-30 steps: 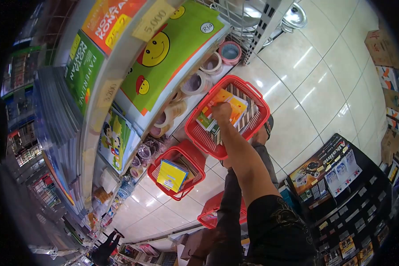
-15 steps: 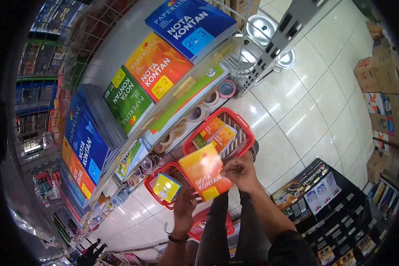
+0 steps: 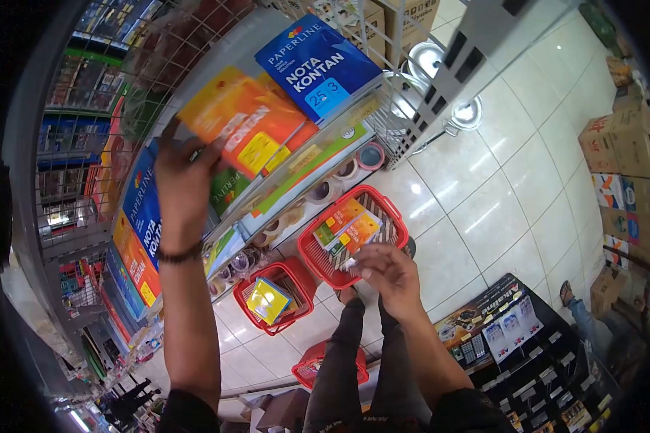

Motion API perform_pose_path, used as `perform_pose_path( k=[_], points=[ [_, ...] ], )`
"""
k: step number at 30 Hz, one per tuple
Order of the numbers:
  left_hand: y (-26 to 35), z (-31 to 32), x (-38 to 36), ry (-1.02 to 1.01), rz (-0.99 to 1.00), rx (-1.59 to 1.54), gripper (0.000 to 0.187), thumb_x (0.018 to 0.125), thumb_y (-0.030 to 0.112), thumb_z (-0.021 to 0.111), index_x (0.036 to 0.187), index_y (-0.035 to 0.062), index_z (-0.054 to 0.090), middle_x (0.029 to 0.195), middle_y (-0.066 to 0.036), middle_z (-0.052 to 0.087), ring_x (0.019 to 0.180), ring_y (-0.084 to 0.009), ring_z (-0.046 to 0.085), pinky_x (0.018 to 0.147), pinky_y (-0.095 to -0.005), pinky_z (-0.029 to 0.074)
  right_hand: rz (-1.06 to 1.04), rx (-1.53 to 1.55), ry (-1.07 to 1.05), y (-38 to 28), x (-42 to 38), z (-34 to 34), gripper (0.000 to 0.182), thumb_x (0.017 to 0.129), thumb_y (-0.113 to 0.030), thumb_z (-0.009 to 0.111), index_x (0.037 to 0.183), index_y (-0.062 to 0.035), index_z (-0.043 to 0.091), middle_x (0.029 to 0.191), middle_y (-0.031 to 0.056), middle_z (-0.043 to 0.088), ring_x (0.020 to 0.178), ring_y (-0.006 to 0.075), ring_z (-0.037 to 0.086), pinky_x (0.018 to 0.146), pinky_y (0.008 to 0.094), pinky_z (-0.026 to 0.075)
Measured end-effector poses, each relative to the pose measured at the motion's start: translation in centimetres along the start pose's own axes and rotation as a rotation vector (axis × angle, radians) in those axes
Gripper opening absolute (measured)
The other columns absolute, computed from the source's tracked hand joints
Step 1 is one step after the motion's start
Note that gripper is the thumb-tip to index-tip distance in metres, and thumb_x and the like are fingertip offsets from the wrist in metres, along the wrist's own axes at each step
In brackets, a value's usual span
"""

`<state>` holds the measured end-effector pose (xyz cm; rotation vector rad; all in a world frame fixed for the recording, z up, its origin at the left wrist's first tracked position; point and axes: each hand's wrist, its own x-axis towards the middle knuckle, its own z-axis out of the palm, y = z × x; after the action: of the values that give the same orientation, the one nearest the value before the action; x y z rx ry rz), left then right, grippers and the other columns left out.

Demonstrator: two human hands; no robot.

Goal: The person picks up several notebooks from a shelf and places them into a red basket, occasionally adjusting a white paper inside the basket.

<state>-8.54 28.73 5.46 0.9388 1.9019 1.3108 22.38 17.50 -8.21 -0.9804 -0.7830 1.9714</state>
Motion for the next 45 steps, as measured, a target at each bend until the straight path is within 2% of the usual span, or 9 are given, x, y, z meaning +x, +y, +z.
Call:
perform_pose_path(
  k=[9, 16, 26, 28, 31, 36, 38, 42, 45],
  points=[
    [-0.6, 1.7, 4.4, -0.014, 0.309, 1.110, 0.083, 0.072, 0.034, 0.088, 0.139, -0.0047, 0.057, 0.142, -0.027, 0.056, 0.131, -0.0430, 0.055, 0.113, -0.0450, 0.044, 0.294, -0.170, 0.020, 3.5, -4.4, -5.8, 0.032, 0.092, 0.009, 0.066, 0.123, 0.0034, 0.063, 0.112, 0.0095, 0.069, 0.105, 0.0176, 0.068, 0.097, 0.0332, 0.055],
    [-1.2, 1.0, 8.1, -0.432, 0.350, 1.051, 0.088, 0.075, 0.042, 0.089, 0.141, -0.0055, 0.056, 0.134, -0.023, 0.060, 0.126, -0.0369, 0.060, 0.111, -0.0408, 0.046, 0.445, -0.275, 0.197, 8.4, -7.2, -10.5, 0.028, 0.092, 0.005, 0.067, 0.120, 0.0035, 0.065, 0.099, 0.0078, 0.071, 0.095, 0.0149, 0.069, 0.088, 0.0288, 0.056],
    [-0.9, 1.5, 6.6, -0.429, 0.432, 1.057, 0.080, 0.077, 0.036, 0.089, 0.138, -0.0059, 0.058, 0.132, -0.023, 0.062, 0.126, -0.0383, 0.060, 0.109, -0.0428, 0.047, 0.453, -0.371, 0.352, 22.4, -15.2, -12.9, 0.025, 0.088, -0.009, 0.075, 0.110, 0.0012, 0.069, 0.084, 0.0098, 0.073, 0.076, 0.0173, 0.069, 0.071, 0.0301, 0.056],
    [-1.1, 1.1, 4.1, -0.026, 0.842, 0.859, 0.058, 0.074, 0.026, 0.088, 0.118, -0.0042, 0.066, 0.113, -0.022, 0.069, 0.110, -0.0403, 0.063, 0.098, -0.0440, 0.052, 0.547, -0.653, 0.283, 23.3, -14.9, -12.4, 0.027, 0.087, -0.015, 0.076, 0.110, -0.0015, 0.071, 0.086, 0.0111, 0.074, 0.078, 0.0182, 0.071, 0.074, 0.0317, 0.056],
    [-1.2, -0.4, -7.2, -0.194, 0.716, 0.467, 0.037, 0.077, 0.002, 0.081, 0.111, -0.0029, 0.066, 0.097, -0.013, 0.067, 0.087, -0.0237, 0.069, 0.077, -0.0335, 0.055, 0.540, -0.752, 0.263, 24.4, -12.8, -11.7, 0.029, 0.085, -0.018, 0.078, 0.109, -0.0041, 0.073, 0.093, 0.0155, 0.076, 0.086, 0.0235, 0.074, 0.079, 0.0362, 0.057],
    [-19.6, -3.8, -30.4, -0.802, -0.768, 0.151, 0.031, 0.094, 0.027, 0.079, 0.105, -0.0005, 0.072, 0.078, -0.005, 0.071, 0.064, -0.0112, 0.065, 0.059, -0.0271, 0.050, 0.383, -1.119, 0.191, 30.7, -5.9, -15.6, 0.031, 0.083, -0.024, 0.076, 0.108, -0.0054, 0.073, 0.102, 0.0175, 0.075, 0.099, 0.0367, 0.071, 0.086, 0.0445, 0.055],
    [-26.8, -6.6, -38.0, -1.126, -1.181, 0.177, 0.033, 0.095, 0.032, 0.077, 0.094, -0.0004, 0.075, 0.073, -0.006, 0.072, 0.056, -0.0128, 0.065, 0.053, -0.0282, 0.052, -0.018, -1.067, 0.354, 38.7, -2.5, -20.8, 0.040, 0.081, -0.030, 0.077, 0.113, -0.0069, 0.072, 0.108, 0.0173, 0.075, 0.105, 0.0371, 0.069, 0.088, 0.0457, 0.055],
    [-31.9, -8.3, -44.4, -0.976, -1.619, 0.126, 0.048, 0.097, 0.049, 0.070, 0.091, 0.0019, 0.076, 0.071, -0.006, 0.071, 0.058, -0.0132, 0.067, 0.055, -0.0267, 0.054, 0.578, -1.182, 0.225, 36.6, 6.9, -19.3, 0.044, 0.079, -0.030, 0.079, 0.117, -0.0080, 0.072, 0.113, 0.0179, 0.075, 0.109, 0.0340, 0.070, 0.091, 0.0405, 0.056],
    [-34.4, -8.6, -45.4, -0.835, -1.942, 0.025, 0.063, 0.096, 0.060, 0.063, 0.092, -0.0015, 0.076, 0.068, -0.007, 0.070, 0.050, -0.0170, 0.065, 0.044, -0.0268, 0.048, 0.352, -1.054, 0.114, 42.6, 12.1, -21.3, 0.045, 0.081, -0.030, 0.080, 0.119, -0.0072, 0.073, 0.116, 0.0181, 0.075, 0.110, 0.0318, 0.071, 0.094, 0.0365, 0.056]
  ],
)
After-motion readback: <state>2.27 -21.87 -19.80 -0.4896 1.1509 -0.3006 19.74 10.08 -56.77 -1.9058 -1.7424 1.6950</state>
